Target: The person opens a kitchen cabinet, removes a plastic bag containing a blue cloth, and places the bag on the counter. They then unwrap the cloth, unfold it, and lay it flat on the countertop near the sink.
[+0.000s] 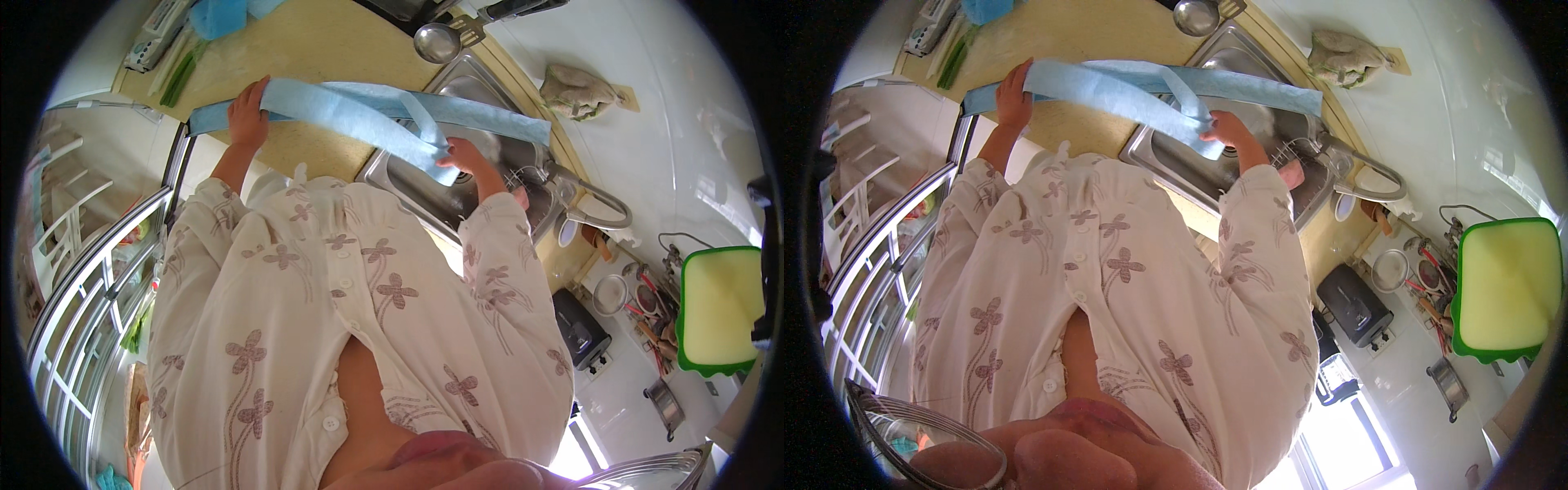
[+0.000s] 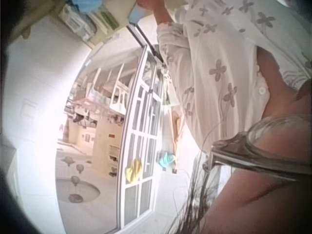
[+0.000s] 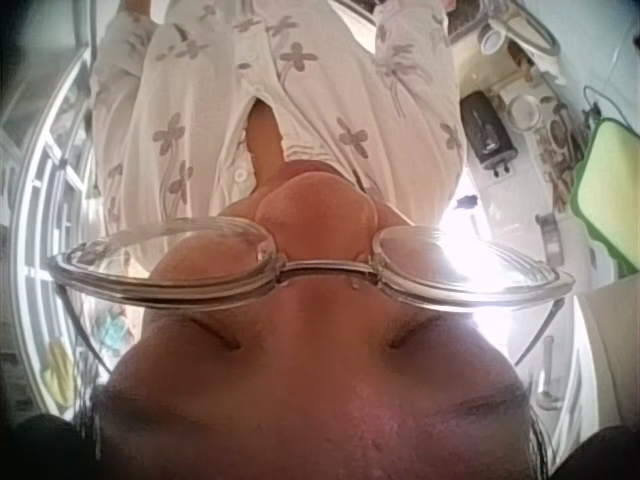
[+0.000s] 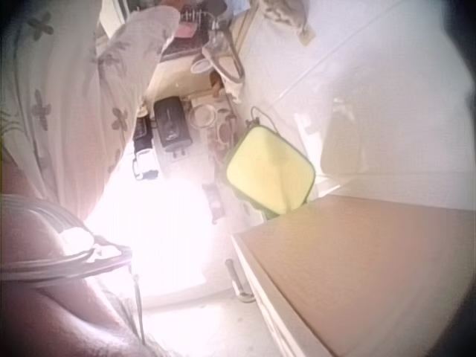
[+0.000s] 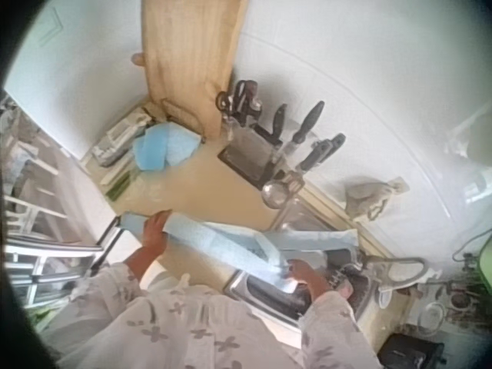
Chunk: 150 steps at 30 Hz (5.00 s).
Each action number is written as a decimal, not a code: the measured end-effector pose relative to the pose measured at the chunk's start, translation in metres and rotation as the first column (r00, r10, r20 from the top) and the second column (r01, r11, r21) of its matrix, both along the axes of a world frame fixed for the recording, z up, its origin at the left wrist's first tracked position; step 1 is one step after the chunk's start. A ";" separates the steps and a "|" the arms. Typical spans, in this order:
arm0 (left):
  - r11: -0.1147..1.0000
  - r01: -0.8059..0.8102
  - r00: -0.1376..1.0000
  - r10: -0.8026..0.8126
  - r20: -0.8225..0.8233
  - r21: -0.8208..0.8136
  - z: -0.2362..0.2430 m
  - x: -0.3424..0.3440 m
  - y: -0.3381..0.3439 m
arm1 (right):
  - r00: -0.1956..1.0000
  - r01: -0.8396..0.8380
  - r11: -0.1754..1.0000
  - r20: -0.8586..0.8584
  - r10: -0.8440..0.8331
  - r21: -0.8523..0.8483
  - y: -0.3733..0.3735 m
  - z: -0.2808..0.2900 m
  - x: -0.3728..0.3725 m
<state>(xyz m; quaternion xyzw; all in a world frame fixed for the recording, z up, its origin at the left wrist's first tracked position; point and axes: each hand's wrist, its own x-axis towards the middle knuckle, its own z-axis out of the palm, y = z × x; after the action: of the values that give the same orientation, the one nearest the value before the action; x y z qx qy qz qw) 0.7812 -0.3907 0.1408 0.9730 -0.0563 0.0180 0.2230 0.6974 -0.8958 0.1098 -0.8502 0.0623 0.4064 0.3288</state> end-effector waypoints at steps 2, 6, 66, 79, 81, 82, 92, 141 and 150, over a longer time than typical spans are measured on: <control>0.999 -0.001 1.000 0.002 -0.011 0.039 0.000 0.000 0.000 | 0.987 -0.147 0.989 -0.070 0.146 -0.017 -0.011 0.021 -0.007; 0.999 0.022 0.999 -0.021 -0.027 0.041 -0.003 0.001 0.000 | 0.967 -0.235 0.969 -0.119 0.226 -0.073 -0.037 0.060 -0.030; 0.757 0.417 0.732 -0.608 -0.308 -0.503 0.111 0.024 -0.165 | 0.595 0.646 0.141 -0.380 -0.708 0.750 0.043 0.076 -0.023; 0.811 0.483 0.698 -0.584 -0.414 -0.329 0.114 0.024 -0.159 | 0.122 0.720 -0.028 -0.166 -0.979 0.693 -0.005 0.057 -0.003; 0.782 0.576 0.698 -0.623 -0.353 -0.240 0.102 0.023 -0.158 | 0.011 0.726 -0.042 -0.073 -0.997 0.686 -0.021 0.053 -0.004; 0.760 0.619 0.699 -0.648 -0.302 -0.200 0.095 0.023 -0.158 | -0.016 0.808 0.035 0.081 -0.997 0.588 -0.031 0.050 -0.001; 0.885 0.425 0.902 -0.398 -0.165 0.188 0.042 0.020 -0.111 | 0.325 0.907 0.411 0.769 -0.550 -0.090 -0.114 0.038 0.024; 0.821 0.504 0.857 -0.436 -0.276 0.268 0.027 0.019 -0.063 | 0.357 0.923 0.330 0.763 -0.539 -0.199 -0.196 -0.003 0.034; 0.829 0.472 0.879 -0.417 -0.233 0.299 0.028 0.018 -0.061 | 0.505 0.861 0.258 0.684 -0.527 -0.437 -0.170 0.022 0.039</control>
<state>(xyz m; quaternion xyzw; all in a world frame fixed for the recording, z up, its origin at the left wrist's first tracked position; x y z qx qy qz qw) 0.7990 -0.4518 0.1690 0.9549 -0.2661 -0.1217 0.0499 0.7368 -1.0663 0.1322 -0.8404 0.5308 -0.0376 0.1028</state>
